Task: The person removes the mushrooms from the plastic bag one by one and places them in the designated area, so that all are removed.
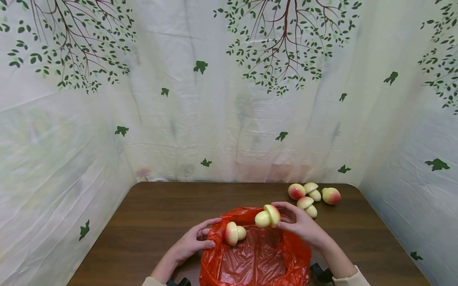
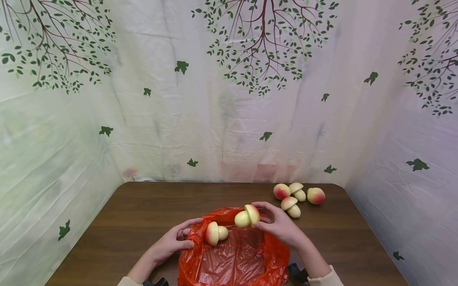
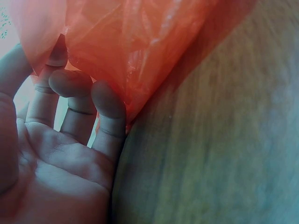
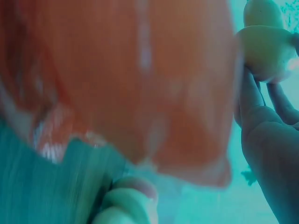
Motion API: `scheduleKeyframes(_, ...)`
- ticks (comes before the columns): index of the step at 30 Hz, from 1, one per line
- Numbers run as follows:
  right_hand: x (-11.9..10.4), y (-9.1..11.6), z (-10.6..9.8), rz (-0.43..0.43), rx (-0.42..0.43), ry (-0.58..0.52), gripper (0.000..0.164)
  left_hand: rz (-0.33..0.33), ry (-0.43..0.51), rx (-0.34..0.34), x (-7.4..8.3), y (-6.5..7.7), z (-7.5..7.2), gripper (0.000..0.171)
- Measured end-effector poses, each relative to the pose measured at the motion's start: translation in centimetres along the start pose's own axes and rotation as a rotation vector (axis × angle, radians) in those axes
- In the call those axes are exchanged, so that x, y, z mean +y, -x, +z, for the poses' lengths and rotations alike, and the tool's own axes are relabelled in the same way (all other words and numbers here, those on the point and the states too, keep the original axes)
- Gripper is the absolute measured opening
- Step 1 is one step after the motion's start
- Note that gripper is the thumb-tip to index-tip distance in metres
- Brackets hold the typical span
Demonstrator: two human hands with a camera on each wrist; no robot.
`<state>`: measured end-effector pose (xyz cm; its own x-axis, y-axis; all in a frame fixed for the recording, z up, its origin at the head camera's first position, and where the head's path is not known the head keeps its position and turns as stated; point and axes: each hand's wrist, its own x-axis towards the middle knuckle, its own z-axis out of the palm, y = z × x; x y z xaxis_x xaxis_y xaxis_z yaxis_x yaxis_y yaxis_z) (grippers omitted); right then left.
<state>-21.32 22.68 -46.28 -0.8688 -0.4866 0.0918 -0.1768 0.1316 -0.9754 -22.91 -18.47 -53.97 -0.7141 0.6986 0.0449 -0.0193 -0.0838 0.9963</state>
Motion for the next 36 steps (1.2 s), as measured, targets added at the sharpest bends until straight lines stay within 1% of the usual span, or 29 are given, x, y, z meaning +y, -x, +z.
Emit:
scheduleKeyframes(4,0.3,0.1,-0.9,-0.037,0.033,0.007,0.061,0.002,-0.003,-0.002,0.1,0.1,0.1,0.069)
scheduleKeyframes(7,0.3,0.3,-1.7,-0.063,0.078,0.032,0.060,0.003,-0.006,-0.003,0.1,0.1,0.1,0.069)
scheduleKeyframes(11,0.3,0.5,-2.8,-0.086,0.144,0.079,0.059,0.004,-0.008,-0.005,0.0,0.1,0.1,0.069)
scheduleKeyframes(15,0.4,0.9,-3.9,-0.089,0.190,0.089,0.058,0.005,-0.007,-0.004,-0.1,0.1,0.0,0.068)
scheduleKeyframes(22,0.6,1.4,-5.6,-0.051,0.271,0.100,0.060,0.009,-0.004,-0.004,-0.1,0.1,0.0,0.068)
scheduleKeyframes(27,1.2,1.6,-6.3,-0.023,0.297,0.125,0.058,0.012,-0.011,-0.007,0.0,0.1,0.0,0.068)
scheduleKeyframes(28,1.3,1.6,-6.5,-0.029,0.296,0.122,0.057,0.011,-0.011,-0.007,0.0,0.1,0.0,0.068)
scheduleKeyframes(31,1.4,1.7,-6.8,-0.018,0.315,0.126,0.059,0.011,-0.010,-0.009,0.0,0.0,0.0,0.068)
scheduleKeyframes(36,1.5,2.0,-7.6,0.046,0.365,0.168,0.062,0.011,-0.008,-0.009,0.0,0.0,0.0,0.068)
